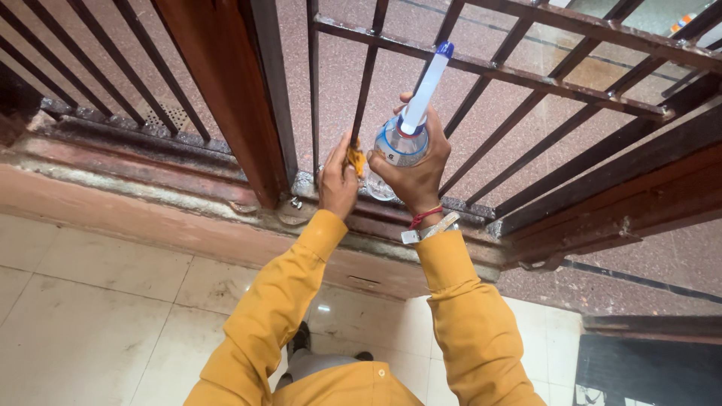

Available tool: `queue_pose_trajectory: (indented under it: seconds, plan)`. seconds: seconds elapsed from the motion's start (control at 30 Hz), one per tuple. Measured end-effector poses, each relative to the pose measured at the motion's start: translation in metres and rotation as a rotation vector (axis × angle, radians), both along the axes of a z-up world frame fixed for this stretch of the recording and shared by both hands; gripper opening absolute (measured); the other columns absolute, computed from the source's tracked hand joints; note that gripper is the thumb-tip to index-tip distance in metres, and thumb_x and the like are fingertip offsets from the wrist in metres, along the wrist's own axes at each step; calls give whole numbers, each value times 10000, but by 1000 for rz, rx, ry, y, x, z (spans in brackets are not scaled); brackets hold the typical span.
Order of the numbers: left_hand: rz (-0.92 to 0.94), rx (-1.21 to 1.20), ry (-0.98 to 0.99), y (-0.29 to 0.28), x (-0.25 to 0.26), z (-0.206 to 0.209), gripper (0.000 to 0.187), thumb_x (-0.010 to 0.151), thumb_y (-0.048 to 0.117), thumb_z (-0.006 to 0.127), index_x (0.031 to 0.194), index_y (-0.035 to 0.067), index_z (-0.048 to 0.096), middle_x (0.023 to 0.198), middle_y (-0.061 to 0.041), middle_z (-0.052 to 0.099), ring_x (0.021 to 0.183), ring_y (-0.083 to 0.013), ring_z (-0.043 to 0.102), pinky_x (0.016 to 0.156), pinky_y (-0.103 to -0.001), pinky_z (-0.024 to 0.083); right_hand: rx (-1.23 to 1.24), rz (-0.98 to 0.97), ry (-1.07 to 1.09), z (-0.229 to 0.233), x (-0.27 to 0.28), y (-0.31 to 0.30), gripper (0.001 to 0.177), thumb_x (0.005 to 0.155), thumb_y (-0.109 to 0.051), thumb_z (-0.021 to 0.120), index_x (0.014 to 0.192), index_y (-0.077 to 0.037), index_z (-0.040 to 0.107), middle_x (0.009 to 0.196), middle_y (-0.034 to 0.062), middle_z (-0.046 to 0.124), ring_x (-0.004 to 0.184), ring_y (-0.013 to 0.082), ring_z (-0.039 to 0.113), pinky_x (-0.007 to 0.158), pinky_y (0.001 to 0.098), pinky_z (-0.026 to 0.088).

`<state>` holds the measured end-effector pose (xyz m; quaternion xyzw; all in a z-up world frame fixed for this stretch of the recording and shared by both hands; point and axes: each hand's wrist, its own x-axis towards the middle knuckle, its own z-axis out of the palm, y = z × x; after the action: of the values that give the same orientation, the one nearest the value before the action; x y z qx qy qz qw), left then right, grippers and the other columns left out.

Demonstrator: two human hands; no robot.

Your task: The person cleans window bars by wiping them with a cloth while holding a spray bottle.

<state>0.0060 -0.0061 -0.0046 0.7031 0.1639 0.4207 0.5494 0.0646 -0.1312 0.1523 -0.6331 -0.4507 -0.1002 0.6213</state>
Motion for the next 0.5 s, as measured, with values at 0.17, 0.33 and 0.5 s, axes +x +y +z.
queue_pose_trajectory:
  seconds: [0.17,0.33,0.5]
  plan:
    - [-209,-565,146,7,6,-22,612,943,-120,429,1526,67,456,1156,-224,704,643,-183,656,521,-280,540,-5,-14,-43,3,0,0,733,703,-120,835,1373,-37,549,1183,74,640,1119,168,666,1022,311,592]
    - [-220,-665,-49,7,7,50,702,848,-195,462,1507,46,470,1244,-159,661,870,-157,700,664,-258,626,-1,7,29,0,1,0,722,710,-112,815,1379,-39,553,1155,59,638,1067,147,677,988,293,607]
    - [-74,-114,-58,7,-11,95,716,878,-185,435,1531,106,473,1366,-192,654,1131,-313,701,923,-388,597,12,12,12,-2,1,0,728,717,-113,835,1380,-31,546,1177,70,633,1089,159,665,1010,306,594]
